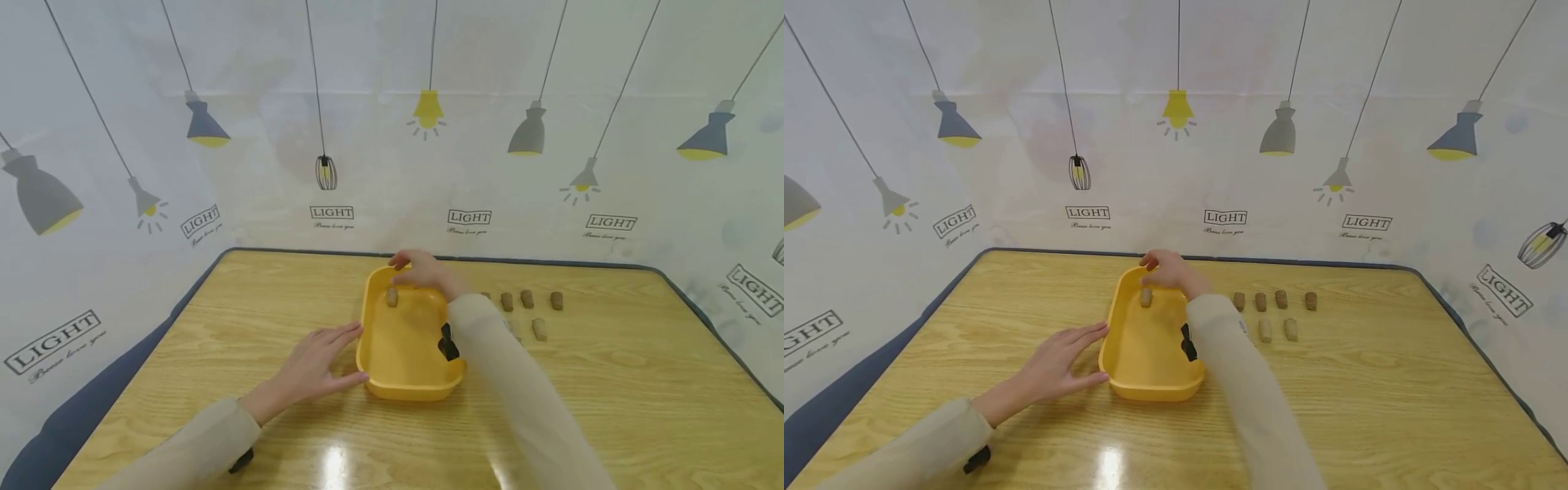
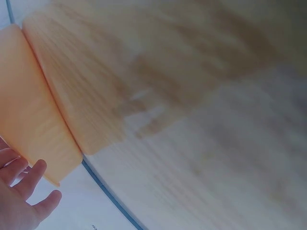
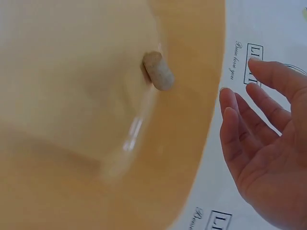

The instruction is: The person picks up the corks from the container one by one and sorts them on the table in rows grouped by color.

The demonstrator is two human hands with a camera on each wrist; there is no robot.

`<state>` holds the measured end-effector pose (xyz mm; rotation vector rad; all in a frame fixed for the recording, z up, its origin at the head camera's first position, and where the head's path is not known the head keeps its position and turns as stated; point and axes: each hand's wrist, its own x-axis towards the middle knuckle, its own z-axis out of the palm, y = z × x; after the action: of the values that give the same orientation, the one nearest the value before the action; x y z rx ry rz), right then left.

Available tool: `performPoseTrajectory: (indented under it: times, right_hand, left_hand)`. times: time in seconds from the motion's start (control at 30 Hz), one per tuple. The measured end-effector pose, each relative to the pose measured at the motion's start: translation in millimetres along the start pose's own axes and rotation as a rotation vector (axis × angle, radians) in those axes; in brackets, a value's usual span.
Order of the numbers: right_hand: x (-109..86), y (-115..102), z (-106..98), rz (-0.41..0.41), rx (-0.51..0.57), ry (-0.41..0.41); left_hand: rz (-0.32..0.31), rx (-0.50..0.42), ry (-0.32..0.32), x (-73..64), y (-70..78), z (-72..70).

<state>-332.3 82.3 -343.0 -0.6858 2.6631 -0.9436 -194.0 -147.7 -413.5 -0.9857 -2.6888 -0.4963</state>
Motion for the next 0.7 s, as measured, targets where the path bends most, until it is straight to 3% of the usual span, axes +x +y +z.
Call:
performPoseTrajectory:
  times: [0.27,0.7]
  right_hand:
    - [3.0,10,26,0.104,0.099,0.02]
    - [3.3,22,55,0.082,0.124,0.049]
  left_hand:
    - [0.029,0.007,0.04,-0.6,0.2,1.3]
    - [0.018,0.005,0.021,-0.1,1.6,-0.8]
